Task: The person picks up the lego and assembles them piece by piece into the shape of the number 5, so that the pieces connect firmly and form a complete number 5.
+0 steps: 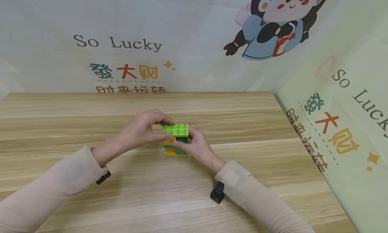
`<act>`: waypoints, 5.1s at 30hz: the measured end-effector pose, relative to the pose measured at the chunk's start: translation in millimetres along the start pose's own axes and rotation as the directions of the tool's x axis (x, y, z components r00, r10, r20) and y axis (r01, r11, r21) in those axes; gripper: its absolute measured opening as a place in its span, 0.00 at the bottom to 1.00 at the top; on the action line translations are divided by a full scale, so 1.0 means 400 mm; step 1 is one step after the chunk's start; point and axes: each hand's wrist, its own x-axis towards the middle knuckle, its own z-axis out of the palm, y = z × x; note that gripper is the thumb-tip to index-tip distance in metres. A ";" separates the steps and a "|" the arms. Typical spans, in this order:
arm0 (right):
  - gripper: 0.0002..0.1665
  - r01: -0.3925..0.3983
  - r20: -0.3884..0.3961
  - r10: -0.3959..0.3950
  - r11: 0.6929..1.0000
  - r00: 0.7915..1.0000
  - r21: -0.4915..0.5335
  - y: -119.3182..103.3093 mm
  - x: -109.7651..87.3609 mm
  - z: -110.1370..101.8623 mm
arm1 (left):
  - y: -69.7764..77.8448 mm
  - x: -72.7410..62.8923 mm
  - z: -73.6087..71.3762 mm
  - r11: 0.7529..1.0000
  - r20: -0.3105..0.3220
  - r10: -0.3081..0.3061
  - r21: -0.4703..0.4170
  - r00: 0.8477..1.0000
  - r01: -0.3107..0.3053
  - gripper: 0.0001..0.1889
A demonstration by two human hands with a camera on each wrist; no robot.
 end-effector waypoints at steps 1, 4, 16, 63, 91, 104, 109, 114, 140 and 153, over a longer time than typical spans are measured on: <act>0.24 0.000 0.000 0.000 1.000 1.000 0.000 0.000 0.000 0.000 | 0.000 -0.002 0.001 1.000 -0.005 0.003 -0.004 1.000 -0.003 0.18; 0.23 -0.003 0.001 0.003 1.000 1.000 0.004 -0.001 0.000 0.000 | 0.000 -0.006 0.002 1.000 -0.016 0.007 -0.008 1.000 -0.007 0.18; 0.23 0.008 -0.005 -0.008 1.000 1.000 0.000 -0.001 -0.001 0.002 | -0.003 -0.010 0.009 1.000 -0.025 0.005 -0.001 1.000 -0.005 0.18; 0.24 -0.055 -0.013 0.055 0.998 0.998 0.000 -0.003 -0.002 0.002 | -0.007 -0.019 0.019 0.998 -0.068 0.059 0.003 0.996 -0.059 0.17; 0.22 -0.022 -0.034 0.022 1.000 0.999 0.007 -0.005 -0.004 0.004 | 0.042 0.000 0.001 0.979 0.051 -0.018 0.203 0.999 0.008 0.17; 0.23 -0.028 -0.019 0.028 0.999 0.999 0.017 -0.001 -0.011 0.007 | -0.006 -0.016 0.011 0.997 -0.005 0.072 0.028 0.997 -0.071 0.15; 0.23 -0.019 -0.016 0.019 1.000 1.000 0.020 -0.001 -0.010 0.007 | -0.009 -0.014 0.003 0.999 0.024 0.054 -0.002 0.998 -0.054 0.14; 0.23 -0.013 -0.016 0.014 1.000 1.000 0.023 0.001 -0.009 0.005 | -0.004 -0.011 -0.002 0.999 0.046 0.044 0.011 0.998 -0.044 0.15; 0.23 0.002 -0.016 -0.002 1.000 1.000 0.013 -0.011 -0.007 0.004 | 0.005 -0.013 -0.005 0.988 0.020 0.110 0.104 0.994 -0.111 0.14; 0.23 -0.008 -0.009 0.007 1.000 1.000 -0.030 0.001 -0.014 -0.005 | -0.011 -0.013 0.001 0.997 0.020 0.077 0.010 0.997 -0.077 0.16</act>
